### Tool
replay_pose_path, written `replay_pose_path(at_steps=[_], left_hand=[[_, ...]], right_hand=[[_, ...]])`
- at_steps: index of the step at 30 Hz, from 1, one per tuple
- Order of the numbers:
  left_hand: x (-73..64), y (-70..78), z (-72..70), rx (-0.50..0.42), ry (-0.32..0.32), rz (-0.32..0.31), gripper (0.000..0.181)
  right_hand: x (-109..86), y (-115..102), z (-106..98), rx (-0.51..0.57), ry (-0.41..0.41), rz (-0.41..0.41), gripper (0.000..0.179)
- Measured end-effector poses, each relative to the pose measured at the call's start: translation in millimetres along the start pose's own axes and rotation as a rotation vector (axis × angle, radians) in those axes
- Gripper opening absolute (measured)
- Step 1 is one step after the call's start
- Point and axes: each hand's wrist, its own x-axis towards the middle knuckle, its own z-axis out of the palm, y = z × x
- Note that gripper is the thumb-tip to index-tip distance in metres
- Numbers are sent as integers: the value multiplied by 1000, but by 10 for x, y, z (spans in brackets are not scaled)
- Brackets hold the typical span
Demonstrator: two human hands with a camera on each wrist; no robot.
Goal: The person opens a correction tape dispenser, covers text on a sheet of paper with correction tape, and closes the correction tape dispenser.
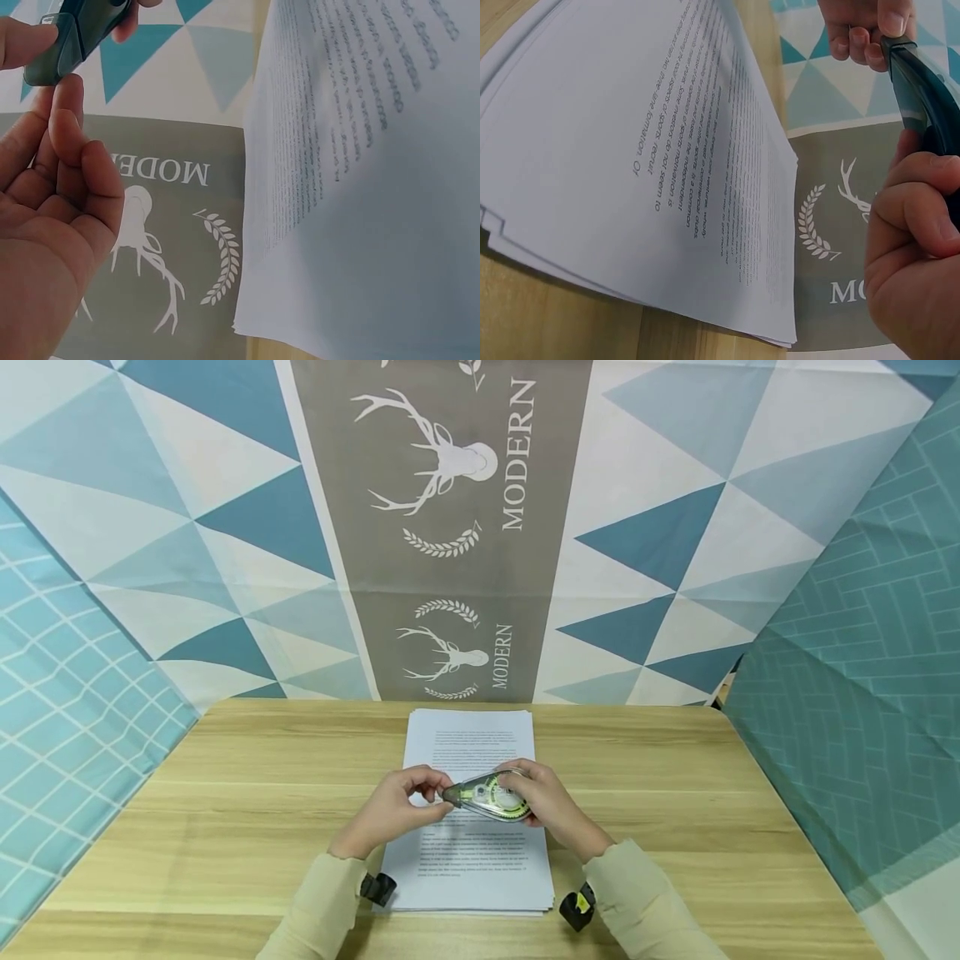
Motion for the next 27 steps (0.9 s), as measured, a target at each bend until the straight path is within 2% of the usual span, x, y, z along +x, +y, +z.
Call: replay_pose_path(at_steps=[3,8,16,27], left_hand=[[-6,3,-3,-2,-6,-15,18],[-12,5,-8,1,-8,0,18],[-29,6,-10,-8,-23,-13,19],[-46,-23,-27,11,-12,9,19]], right_hand=[[-2,0,6,-3,-3,9,40],[-16,-14,18,-28,-14,4,41],[-28,-26,2,-64,-24,6,44],[-5,-12,-13,-62,-86,-6,42]])
